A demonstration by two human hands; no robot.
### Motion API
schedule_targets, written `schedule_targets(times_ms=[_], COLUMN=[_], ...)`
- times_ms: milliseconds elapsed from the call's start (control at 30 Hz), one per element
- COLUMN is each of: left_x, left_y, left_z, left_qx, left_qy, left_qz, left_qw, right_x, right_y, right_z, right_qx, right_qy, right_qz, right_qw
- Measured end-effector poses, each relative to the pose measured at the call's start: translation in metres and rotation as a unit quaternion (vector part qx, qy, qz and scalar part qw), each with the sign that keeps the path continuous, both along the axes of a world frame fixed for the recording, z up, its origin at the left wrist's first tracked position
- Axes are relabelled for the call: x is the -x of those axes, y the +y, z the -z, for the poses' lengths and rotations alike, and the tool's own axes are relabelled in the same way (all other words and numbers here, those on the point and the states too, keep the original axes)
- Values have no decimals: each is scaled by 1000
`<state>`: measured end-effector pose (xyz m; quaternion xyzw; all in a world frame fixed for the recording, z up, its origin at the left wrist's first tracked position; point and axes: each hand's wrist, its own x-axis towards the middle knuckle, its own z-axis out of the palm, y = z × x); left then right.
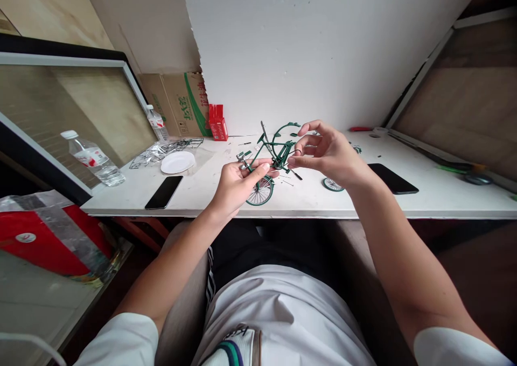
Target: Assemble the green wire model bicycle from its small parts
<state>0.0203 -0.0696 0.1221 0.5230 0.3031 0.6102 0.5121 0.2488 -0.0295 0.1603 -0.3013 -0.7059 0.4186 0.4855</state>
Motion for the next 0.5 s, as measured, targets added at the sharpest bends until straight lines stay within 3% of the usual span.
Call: schedule_targets(times_ms=[233,500], left_x=[2,-2], left_y=[-1,-6], left_z=[1,1], left_qx=[-24,-36], left_qy=[13,34], left_qz=[-13,-32], left_qw=[1000,998], right_x=[-4,-10], right_y=[-1,12], right_z=[-4,4], right_qx=[17,14], right_qy=[-36,-48], right_qz=[5,-16], right_qw=[999,999])
